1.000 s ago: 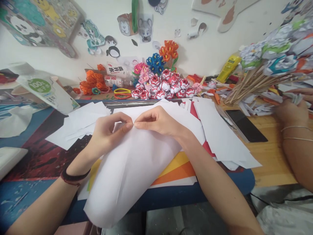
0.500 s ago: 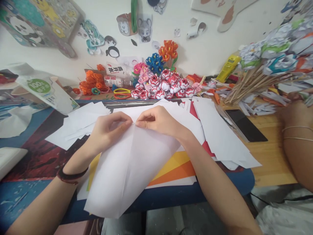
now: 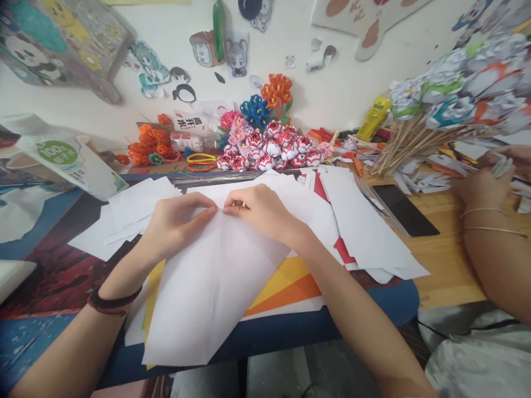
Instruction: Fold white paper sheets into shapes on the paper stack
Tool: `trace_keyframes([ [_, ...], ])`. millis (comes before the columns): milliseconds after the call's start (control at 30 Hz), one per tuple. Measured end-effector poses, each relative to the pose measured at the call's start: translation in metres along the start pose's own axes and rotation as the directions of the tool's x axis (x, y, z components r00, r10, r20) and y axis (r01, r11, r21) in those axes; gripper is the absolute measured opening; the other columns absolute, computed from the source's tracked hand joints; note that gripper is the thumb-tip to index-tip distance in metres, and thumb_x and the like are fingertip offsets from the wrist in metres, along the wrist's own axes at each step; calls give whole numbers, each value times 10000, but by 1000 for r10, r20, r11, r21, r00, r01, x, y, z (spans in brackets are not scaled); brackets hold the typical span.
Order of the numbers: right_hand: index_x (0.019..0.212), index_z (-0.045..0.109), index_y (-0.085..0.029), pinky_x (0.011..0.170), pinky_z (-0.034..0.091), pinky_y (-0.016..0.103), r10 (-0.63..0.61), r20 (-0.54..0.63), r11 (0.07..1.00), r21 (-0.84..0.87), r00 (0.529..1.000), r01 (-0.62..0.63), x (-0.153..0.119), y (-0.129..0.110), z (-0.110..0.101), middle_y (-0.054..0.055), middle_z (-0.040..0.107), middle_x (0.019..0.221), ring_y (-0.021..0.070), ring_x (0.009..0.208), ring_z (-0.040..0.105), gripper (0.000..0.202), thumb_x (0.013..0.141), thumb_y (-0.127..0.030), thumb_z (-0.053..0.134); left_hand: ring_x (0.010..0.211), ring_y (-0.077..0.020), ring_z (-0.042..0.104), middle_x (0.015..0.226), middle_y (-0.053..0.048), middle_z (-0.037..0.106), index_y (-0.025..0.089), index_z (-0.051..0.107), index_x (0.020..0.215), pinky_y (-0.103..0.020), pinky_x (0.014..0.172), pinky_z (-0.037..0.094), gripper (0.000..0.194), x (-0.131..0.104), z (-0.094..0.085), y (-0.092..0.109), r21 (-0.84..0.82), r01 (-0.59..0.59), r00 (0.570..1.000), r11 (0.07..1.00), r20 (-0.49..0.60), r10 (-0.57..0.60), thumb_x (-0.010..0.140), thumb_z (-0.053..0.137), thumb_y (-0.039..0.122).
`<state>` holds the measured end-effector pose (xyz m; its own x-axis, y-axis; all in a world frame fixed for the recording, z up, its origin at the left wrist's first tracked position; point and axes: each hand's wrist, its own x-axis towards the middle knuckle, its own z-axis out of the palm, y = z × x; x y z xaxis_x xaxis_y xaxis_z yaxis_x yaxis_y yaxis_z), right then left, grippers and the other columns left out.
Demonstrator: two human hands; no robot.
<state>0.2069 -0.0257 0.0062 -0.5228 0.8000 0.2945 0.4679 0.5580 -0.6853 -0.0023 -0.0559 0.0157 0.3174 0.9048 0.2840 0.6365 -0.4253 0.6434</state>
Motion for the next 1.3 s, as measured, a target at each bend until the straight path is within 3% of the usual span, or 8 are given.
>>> trace_keyframes([
  [200,904,675,-210,700,322,276,-94,-127,927,-374,987,41,2,-7,5,23,708,919,175,853,613,169,965,-211,516,907,-221,656,991,-32,741,208,685,940,-299,819,464,258,8,-1,-19,98,65,996,993,-69,-58,807,632,423],
  [467,856,663,-201,711,335,294,-15,-147,872,-487,989,-59,9,32,3,26,703,890,193,863,605,145,937,-190,544,648,-167,570,684,-6,659,189,644,788,-276,651,387,292,19,15,-50,184,229,965,956,-173,-198,776,624,480],
  [733,842,660,-178,818,387,328,104,-231,899,-394,967,-191,14,60,24,69,648,916,226,912,555,60,861,-185,604,639,-172,575,680,-20,677,201,611,685,-280,623,341,290,23,31,-56,253,332,939,909,-186,-291,856,514,414],
  [933,850,637,-194,870,382,356,91,-267,935,-309,959,-175,14,68,31,59,585,897,236,932,516,18,839,-190,623,659,-197,586,691,-42,681,202,623,683,-291,606,317,283,23,31,-51,380,325,944,866,-177,-277,862,488,374],
  [1300,840,578,-201,745,360,298,56,-226,975,-196,972,-102,11,78,29,8,525,794,184,789,489,16,846,-187,584,684,-221,611,681,-53,681,205,625,668,-304,611,319,263,22,31,-52,417,317,948,852,-138,-286,846,484,339],
])
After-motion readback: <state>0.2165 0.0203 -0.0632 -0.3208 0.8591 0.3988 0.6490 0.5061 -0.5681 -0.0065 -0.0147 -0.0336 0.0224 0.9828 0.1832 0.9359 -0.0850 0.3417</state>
